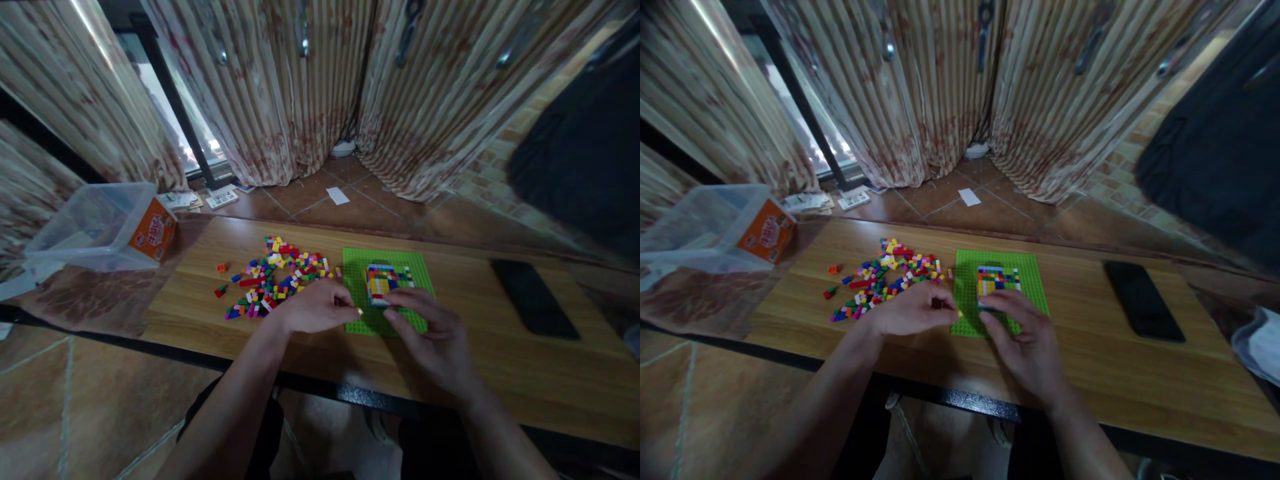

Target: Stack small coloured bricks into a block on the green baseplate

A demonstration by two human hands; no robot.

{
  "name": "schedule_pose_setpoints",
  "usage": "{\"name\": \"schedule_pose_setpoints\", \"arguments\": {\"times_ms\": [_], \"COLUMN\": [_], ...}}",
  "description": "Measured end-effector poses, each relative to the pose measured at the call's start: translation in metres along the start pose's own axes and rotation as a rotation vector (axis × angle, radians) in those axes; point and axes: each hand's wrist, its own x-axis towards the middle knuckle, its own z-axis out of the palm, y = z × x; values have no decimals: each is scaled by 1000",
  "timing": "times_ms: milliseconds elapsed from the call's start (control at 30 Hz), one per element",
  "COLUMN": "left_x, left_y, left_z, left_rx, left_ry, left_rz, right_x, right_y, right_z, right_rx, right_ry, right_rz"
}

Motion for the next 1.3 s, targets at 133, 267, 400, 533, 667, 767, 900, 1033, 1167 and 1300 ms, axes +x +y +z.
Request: {"name": "schedule_pose_setpoints", "arguments": {"times_ms": [133,267,400,533,667,767,900,1033,1167,1300], "left_x": [3,5,6,10,14,18,21,22,21,22], "left_y": [-2,-4,-3,-1,-2,-4,-8,-12,-12,-11], "left_z": [7,9,12,17,23,26,26,25,24,25], "left_rx": [-203,-239,-310,-413,-499,-514,-465,-426,-401,-383], "left_ry": [-178,-219,-243,-285,-217,-130,-62,-37,-24,-13], "left_rz": [41,4,-20,14,33,22,3,-2,-9,-25], "right_x": [-5,-4,-4,-6,-5,-2,0,-1,1,2], "right_y": [-12,-14,-15,-14,1,21,41,47,45,43], "right_z": [4,3,0,-4,-17,-30,-38,-35,-34,-32], "right_rx": [37,66,85,106,44,-66,-146,-198,-239,-221], "right_ry": [-215,-242,-258,-291,-237,-20,13,-32,-54,-23], "right_rz": [-85,-88,-79,-39,39,114,156,139,133,143]}}
